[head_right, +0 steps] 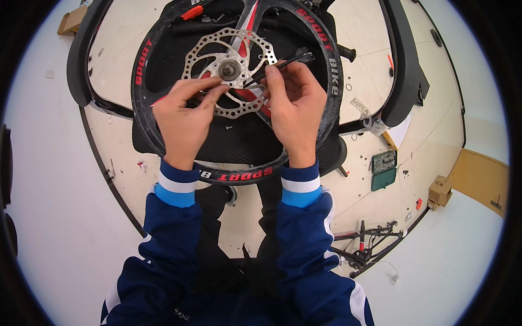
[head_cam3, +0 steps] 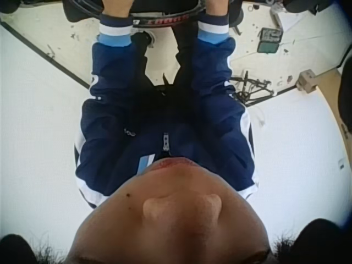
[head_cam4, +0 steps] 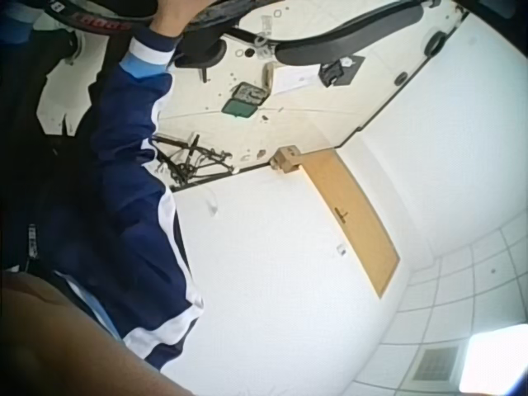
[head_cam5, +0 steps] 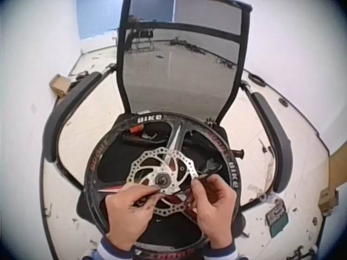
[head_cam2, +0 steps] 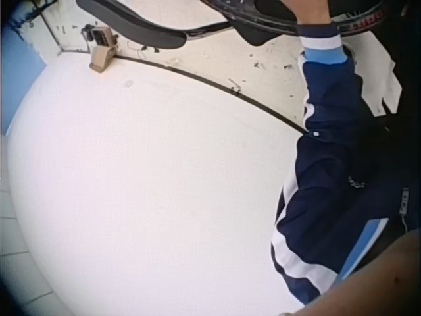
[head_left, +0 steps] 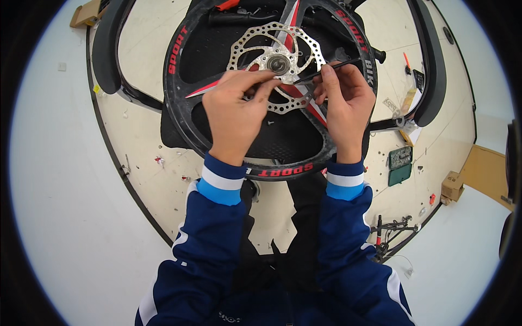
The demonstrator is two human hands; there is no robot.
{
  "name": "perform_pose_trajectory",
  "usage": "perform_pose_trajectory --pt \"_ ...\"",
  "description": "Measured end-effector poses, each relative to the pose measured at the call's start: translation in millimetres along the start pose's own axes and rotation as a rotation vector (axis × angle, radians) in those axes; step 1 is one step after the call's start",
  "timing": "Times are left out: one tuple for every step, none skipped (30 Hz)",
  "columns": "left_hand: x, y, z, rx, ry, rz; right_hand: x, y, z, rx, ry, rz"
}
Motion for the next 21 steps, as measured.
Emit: perform_pose_trajectory --pt "-3 1 -2 -0.037 0.018 0.021 -2 0 1 0.005 -0.012 0.031" --pt "-8 1 -5 -0.074 0.036 0.042 -5 1 3 0.010 -0.025 0.061" --pt "-10 2 -7 -0.111 0.054 0.062 -8 1 4 0.015 -0.037 0.092" --pt "-12 2 -7 -0.109 0.051 0.063 -11 2 6 0.022 -0.011 0.103" --pt "-12 3 -8 -0.107 0.047 0.063 -13 2 8 0.029 0.016 0.113" --pt "-13 3 -8 -0.105 0.044 0.063 -15 3 10 0.036 0.042 0.124" --pt "-15 3 -10 -0.119 0.056 0.088 -16 2 11 0.057 0.060 0.105" --pt "-18 3 -14 -0.132 0.068 0.113 -17 2 13 0.060 0.085 0.107" --pt "-20 4 -17 -0.145 0.080 0.138 -18 3 16 0.063 0.110 0.108" --pt "-23 4 -18 -0.157 0.093 0.163 -18 4 17 0.065 0.135 0.110" --pt "-25 5 -17 -0.241 0.000 0.136 -18 4 17 0.073 0.143 0.098" --pt "-25 5 -19 -0.249 -0.039 0.136 -18 4 16 0.082 0.150 0.086" --pt "-24 4 -21 -0.257 -0.080 0.134 -18 4 15 0.092 0.157 0.074" --pt "-23 3 -22 -0.265 -0.120 0.133 -18 4 15 0.091 0.149 0.075" --pt "-23 3 -22 -0.265 -0.133 0.134 -18 4 14 0.091 0.140 0.075" --pt "-23 3 -21 -0.266 -0.147 0.133 -18 4 14 0.091 0.131 0.076" --pt "-22 3 -19 -0.267 -0.161 0.133 -18 3 15 0.092 0.125 0.077" --pt "-22 3 -18 -0.276 -0.161 0.123 -19 4 16 0.093 0.118 0.079" --pt "-22 3 -17 -0.284 -0.161 0.114 -18 4 16 0.093 0.112 0.080" --pt "-22 3 -17 -0.292 -0.161 0.104 -18 4 16 0.095 0.108 0.079" --pt "-22 3 -17 -0.289 -0.172 0.114 -18 4 16 0.096 0.104 0.079"
Point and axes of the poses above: each hand's wrist, its own y-axis towards the middle knuckle, its own x-axis out of the palm, z = x × y, the point moved 2 cm from there along y, towards the middle knuckle, and after that the axes turned 14 degrees about -z, right-handed, at the moved point
